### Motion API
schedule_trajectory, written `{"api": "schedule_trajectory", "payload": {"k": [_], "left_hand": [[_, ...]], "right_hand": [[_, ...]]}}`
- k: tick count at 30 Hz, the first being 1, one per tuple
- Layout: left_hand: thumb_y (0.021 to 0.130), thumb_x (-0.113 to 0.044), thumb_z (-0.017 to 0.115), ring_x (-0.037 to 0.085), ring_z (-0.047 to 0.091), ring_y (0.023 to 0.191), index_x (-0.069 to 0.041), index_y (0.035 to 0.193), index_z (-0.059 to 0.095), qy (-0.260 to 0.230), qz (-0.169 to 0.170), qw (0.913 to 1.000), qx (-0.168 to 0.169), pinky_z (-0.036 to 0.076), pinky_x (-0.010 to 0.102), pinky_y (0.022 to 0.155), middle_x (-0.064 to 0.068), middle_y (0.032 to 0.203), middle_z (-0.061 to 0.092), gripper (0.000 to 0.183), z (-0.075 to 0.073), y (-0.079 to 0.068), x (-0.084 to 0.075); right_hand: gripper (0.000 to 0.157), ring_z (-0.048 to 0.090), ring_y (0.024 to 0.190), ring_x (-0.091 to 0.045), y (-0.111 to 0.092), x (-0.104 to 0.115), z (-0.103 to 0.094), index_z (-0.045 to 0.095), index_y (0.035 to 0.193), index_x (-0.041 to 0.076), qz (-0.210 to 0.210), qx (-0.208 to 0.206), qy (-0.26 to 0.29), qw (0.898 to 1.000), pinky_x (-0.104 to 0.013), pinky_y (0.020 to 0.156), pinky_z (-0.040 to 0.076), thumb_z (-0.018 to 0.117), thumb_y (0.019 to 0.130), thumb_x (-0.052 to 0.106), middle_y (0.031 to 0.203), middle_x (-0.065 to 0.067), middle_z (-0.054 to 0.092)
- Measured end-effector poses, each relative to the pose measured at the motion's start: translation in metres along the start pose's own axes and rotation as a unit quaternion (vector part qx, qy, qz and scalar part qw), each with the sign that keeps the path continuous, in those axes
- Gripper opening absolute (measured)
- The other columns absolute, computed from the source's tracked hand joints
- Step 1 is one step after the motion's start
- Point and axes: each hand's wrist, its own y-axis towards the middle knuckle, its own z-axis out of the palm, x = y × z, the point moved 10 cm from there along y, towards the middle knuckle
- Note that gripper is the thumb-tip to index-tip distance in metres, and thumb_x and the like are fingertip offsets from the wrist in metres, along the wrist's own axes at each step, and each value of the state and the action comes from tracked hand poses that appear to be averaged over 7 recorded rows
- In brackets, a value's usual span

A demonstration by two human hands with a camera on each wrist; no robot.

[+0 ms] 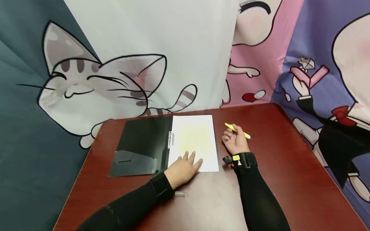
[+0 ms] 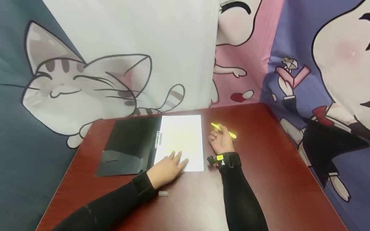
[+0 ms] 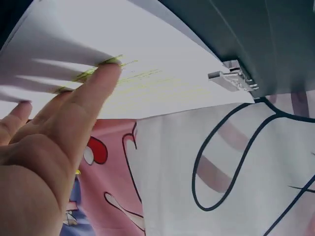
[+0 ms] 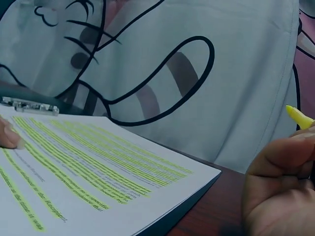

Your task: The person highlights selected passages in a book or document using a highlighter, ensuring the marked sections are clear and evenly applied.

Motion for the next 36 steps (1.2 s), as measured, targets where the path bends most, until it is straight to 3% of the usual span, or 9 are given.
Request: {"api": "schedule_trajectory", "payload": {"k": [7, 12, 16, 20, 23, 25, 30, 33, 36], "left_hand": [[0.119, -0.04, 0.059, 0.042, 0.078, 0.134, -0.006, 0.156, 0.066, -0.002, 0.025, 0.9995, -0.021, 0.068, 0.044, 0.104, 0.024, 0.157, 0.07, 0.05, -0.005, 0.01, 0.011], [0.115, -0.038, 0.064, 0.038, 0.078, 0.134, -0.009, 0.153, 0.068, 0.005, -0.005, 0.9998, -0.018, 0.07, 0.05, 0.098, 0.019, 0.154, 0.074, 0.048, -0.009, 0.012, 0.022], [0.1, -0.043, 0.076, 0.029, 0.084, 0.095, -0.012, 0.118, 0.076, 0.018, -0.041, 0.9959, -0.079, 0.068, 0.045, 0.069, 0.01, 0.108, 0.085, 0.036, -0.02, 0.015, 0.018], [0.097, -0.031, 0.081, 0.021, 0.072, 0.06, -0.017, 0.083, 0.068, 0.039, -0.075, 0.9806, -0.176, 0.057, 0.039, 0.048, -0.001, 0.071, 0.072, 0.023, -0.039, 0.014, 0.018], [0.097, -0.018, 0.082, 0.02, 0.074, 0.061, -0.015, 0.085, 0.068, 0.02, -0.119, 0.9584, -0.259, 0.058, 0.039, 0.046, -0.001, 0.079, 0.075, 0.019, -0.067, -0.007, 0.038], [0.098, -0.013, 0.082, 0.023, 0.076, 0.066, -0.01, 0.099, 0.068, -0.011, -0.154, 0.935, -0.319, 0.06, 0.04, 0.048, 0.004, 0.091, 0.077, 0.014, -0.084, -0.032, 0.056], [0.091, 0.008, 0.079, 0.033, 0.07, 0.061, -0.003, 0.139, 0.053, -0.061, -0.233, 0.8547, -0.46, 0.059, 0.046, 0.05, 0.02, 0.098, 0.075, 0.056, -0.086, -0.11, 0.091], [0.092, 0.01, 0.078, 0.036, 0.064, 0.054, -0.005, 0.146, 0.055, -0.075, -0.298, 0.8427, -0.442, 0.055, 0.05, 0.047, 0.022, 0.084, 0.071, 0.06, -0.067, -0.143, 0.109], [0.098, 0.003, 0.075, 0.035, 0.061, 0.053, -0.006, 0.127, 0.077, -0.107, -0.368, 0.8576, -0.344, 0.051, 0.05, 0.045, 0.018, 0.075, 0.065, 0.03, -0.04, -0.162, 0.125]], "right_hand": [[0.029, 0.043, 0.066, -0.01, 0.003, 0.001, 0.007, 0.053, 0.102, 0.014, -0.002, -0.018, 0.001, 1.0, -0.022, 0.064, 0.033, 0.045, 0.123, 0.032, 0.08, 0.0, 0.054], [0.03, 0.042, 0.066, -0.011, 0.007, 0.0, 0.02, 0.053, 0.101, 0.013, 0.004, -0.012, 0.008, 1.0, -0.023, 0.064, 0.033, 0.045, 0.124, 0.032, 0.08, -0.001, 0.054], [0.027, 0.042, 0.067, -0.012, 0.006, -0.001, 0.018, 0.054, 0.104, 0.013, 0.014, -0.003, 0.012, 1.0, -0.024, 0.065, 0.033, 0.047, 0.123, 0.031, 0.081, -0.002, 0.054], [0.026, 0.042, 0.067, -0.012, 0.0, -0.002, 0.008, 0.054, 0.104, 0.014, 0.021, -0.009, 0.016, 1.0, -0.023, 0.066, 0.032, 0.048, 0.123, 0.031, 0.081, -0.002, 0.055], [0.027, 0.043, 0.068, -0.013, -0.004, -0.003, 0.006, 0.055, 0.103, 0.014, 0.022, -0.01, 0.015, 1.0, -0.023, 0.068, 0.031, 0.047, 0.123, 0.03, 0.081, -0.003, 0.055], [0.027, 0.044, 0.07, -0.013, -0.007, -0.003, 0.005, 0.057, 0.101, 0.014, 0.018, -0.006, 0.012, 1.0, -0.023, 0.068, 0.032, 0.047, 0.123, 0.028, 0.082, -0.003, 0.056], [0.027, 0.046, 0.068, -0.014, -0.012, -0.001, 0.0, 0.064, 0.098, 0.017, -0.003, -0.01, -0.004, 1.0, -0.024, 0.066, 0.035, 0.052, 0.121, 0.022, 0.083, -0.004, 0.058], [0.019, 0.048, 0.068, -0.013, -0.01, 0.0, 0.0, 0.068, 0.105, 0.019, -0.009, -0.006, -0.013, 1.0, -0.024, 0.065, 0.037, 0.057, 0.12, 0.025, 0.084, -0.003, 0.06], [0.016, 0.051, 0.07, -0.012, -0.006, -0.002, 0.006, 0.069, 0.115, 0.02, -0.011, 0.014, -0.019, 1.0, -0.024, 0.066, 0.04, 0.058, 0.119, 0.03, 0.087, -0.003, 0.062]]}}
